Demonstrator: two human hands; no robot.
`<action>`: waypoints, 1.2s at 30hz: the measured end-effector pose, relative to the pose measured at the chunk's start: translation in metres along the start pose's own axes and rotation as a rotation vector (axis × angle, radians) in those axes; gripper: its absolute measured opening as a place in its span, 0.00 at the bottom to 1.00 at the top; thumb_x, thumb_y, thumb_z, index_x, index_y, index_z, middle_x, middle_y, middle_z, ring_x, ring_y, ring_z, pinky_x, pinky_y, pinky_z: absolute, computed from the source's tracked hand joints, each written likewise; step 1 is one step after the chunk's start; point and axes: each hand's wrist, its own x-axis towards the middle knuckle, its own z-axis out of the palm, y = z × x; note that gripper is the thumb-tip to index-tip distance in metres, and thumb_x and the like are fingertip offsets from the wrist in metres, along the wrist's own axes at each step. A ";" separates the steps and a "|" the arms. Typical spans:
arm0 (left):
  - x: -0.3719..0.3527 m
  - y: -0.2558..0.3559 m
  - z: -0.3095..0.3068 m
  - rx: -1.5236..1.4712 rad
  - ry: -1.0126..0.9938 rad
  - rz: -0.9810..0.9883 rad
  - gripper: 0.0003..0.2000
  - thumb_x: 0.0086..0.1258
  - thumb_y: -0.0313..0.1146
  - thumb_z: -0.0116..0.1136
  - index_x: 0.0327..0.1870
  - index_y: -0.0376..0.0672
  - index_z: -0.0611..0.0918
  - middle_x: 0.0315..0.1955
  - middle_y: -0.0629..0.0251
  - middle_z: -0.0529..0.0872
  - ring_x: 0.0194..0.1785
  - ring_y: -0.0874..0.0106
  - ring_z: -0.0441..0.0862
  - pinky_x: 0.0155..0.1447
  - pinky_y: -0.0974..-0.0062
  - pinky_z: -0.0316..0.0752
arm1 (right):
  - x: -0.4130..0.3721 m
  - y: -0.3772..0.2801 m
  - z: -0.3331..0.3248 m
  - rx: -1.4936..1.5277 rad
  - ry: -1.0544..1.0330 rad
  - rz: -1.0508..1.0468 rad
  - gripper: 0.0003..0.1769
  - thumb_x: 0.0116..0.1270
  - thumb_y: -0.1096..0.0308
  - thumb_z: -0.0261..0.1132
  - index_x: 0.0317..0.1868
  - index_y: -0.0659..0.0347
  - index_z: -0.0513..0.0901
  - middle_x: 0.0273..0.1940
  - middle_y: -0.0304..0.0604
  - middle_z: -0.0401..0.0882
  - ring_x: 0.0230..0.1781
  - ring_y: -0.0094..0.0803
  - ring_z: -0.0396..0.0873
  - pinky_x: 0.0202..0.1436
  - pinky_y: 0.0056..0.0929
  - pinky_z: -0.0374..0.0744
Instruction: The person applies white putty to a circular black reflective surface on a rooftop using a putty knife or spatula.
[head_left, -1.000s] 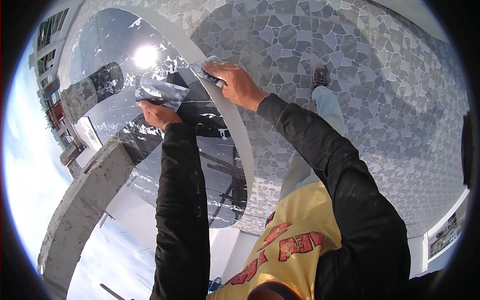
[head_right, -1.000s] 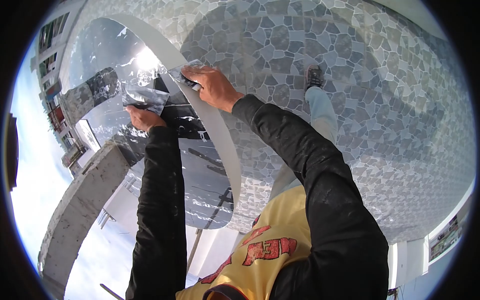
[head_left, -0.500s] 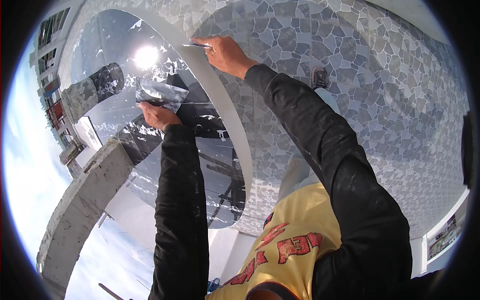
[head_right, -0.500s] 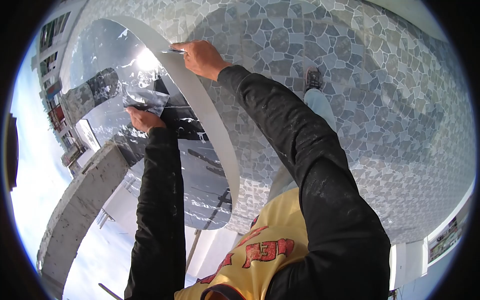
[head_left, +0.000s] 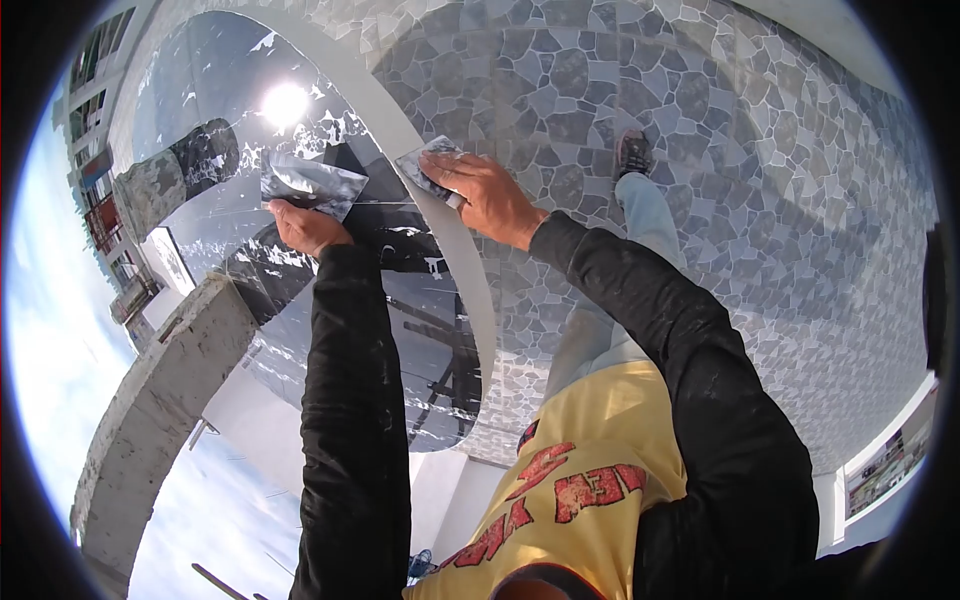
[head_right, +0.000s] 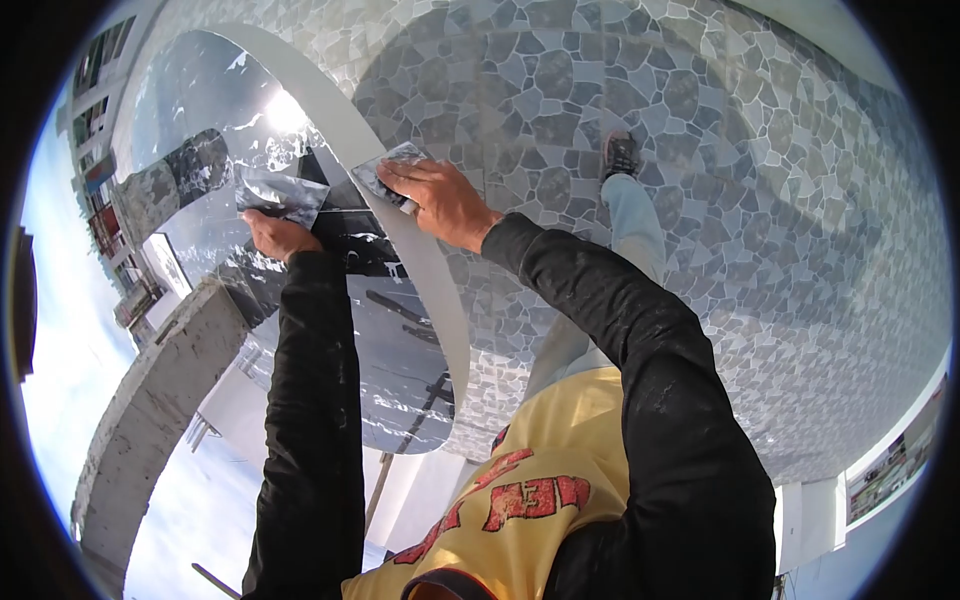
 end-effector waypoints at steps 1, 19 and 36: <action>0.001 -0.002 0.000 -0.016 0.002 0.005 0.32 0.80 0.50 0.41 0.60 0.21 0.75 0.56 0.45 0.81 0.56 0.59 0.78 0.63 0.68 0.69 | -0.012 -0.002 -0.010 0.024 -0.076 0.076 0.35 0.55 0.86 0.62 0.65 0.55 0.78 0.62 0.44 0.79 0.64 0.41 0.76 0.68 0.37 0.71; 0.005 -0.005 -0.002 0.096 0.032 0.025 0.32 0.80 0.51 0.40 0.50 0.21 0.79 0.43 0.50 0.84 0.44 0.63 0.76 0.54 0.66 0.70 | 0.040 0.002 0.003 0.032 0.029 0.049 0.27 0.58 0.83 0.60 0.58 0.54 0.83 0.57 0.41 0.83 0.58 0.39 0.80 0.61 0.36 0.74; 0.001 -0.001 0.000 -0.015 0.006 0.034 0.32 0.81 0.49 0.41 0.57 0.17 0.75 0.53 0.43 0.82 0.52 0.61 0.77 0.61 0.69 0.69 | 0.103 0.032 0.005 0.114 -0.017 0.067 0.25 0.60 0.81 0.61 0.58 0.55 0.83 0.53 0.48 0.85 0.53 0.43 0.84 0.57 0.33 0.81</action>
